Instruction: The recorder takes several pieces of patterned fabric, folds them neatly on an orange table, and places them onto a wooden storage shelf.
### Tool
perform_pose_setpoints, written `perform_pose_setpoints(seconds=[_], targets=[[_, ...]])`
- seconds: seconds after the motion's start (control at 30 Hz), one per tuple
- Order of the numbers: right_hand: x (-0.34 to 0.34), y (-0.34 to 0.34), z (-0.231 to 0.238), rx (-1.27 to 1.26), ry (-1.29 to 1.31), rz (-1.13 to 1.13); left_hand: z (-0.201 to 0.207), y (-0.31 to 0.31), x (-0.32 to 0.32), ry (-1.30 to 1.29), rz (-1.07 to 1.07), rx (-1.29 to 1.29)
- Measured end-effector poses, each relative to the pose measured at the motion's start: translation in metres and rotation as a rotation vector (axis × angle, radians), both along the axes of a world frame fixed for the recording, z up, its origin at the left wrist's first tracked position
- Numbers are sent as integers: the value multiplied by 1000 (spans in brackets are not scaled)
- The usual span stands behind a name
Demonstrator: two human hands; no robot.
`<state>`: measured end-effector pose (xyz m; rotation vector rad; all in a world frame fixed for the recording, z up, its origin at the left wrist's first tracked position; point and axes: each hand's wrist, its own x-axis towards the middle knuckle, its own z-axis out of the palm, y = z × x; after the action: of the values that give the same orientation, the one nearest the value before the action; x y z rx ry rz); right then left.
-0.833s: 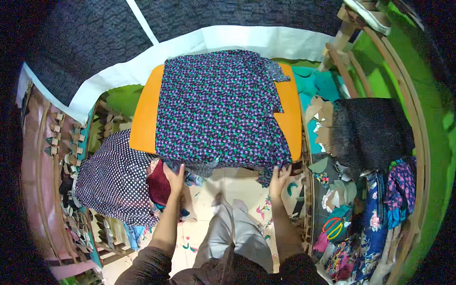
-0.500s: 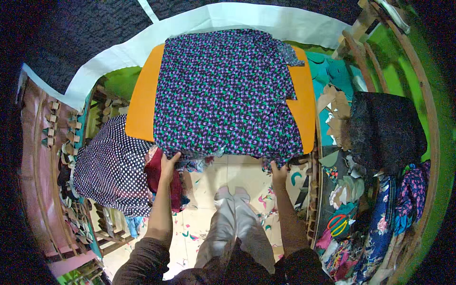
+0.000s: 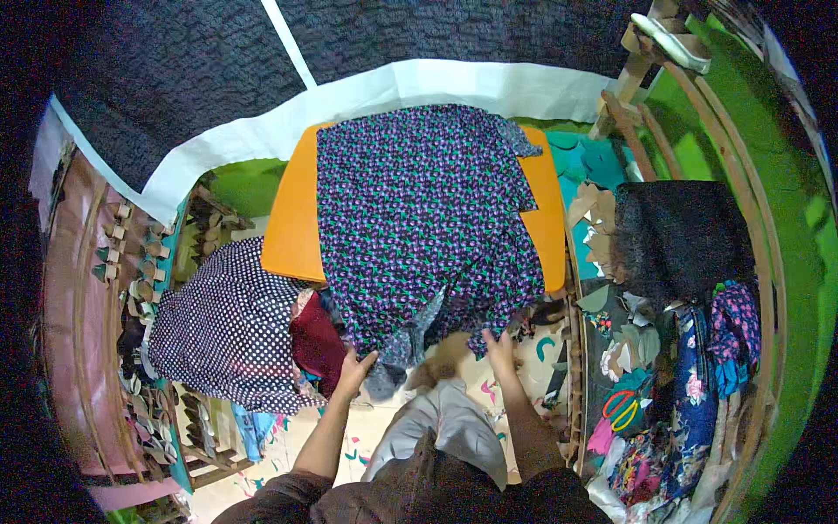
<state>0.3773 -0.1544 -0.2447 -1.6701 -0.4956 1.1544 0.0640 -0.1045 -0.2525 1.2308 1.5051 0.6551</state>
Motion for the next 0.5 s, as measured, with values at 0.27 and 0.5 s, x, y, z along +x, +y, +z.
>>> perform_pose_setpoints(seconds=[0.27, 0.5], targets=[[-118, -12, 64, 372, -908, 927, 131, 6, 34, -163, -665, -231], [-129, -4, 81, 226, -798, 682, 137, 6, 32, 2, -850, -10]])
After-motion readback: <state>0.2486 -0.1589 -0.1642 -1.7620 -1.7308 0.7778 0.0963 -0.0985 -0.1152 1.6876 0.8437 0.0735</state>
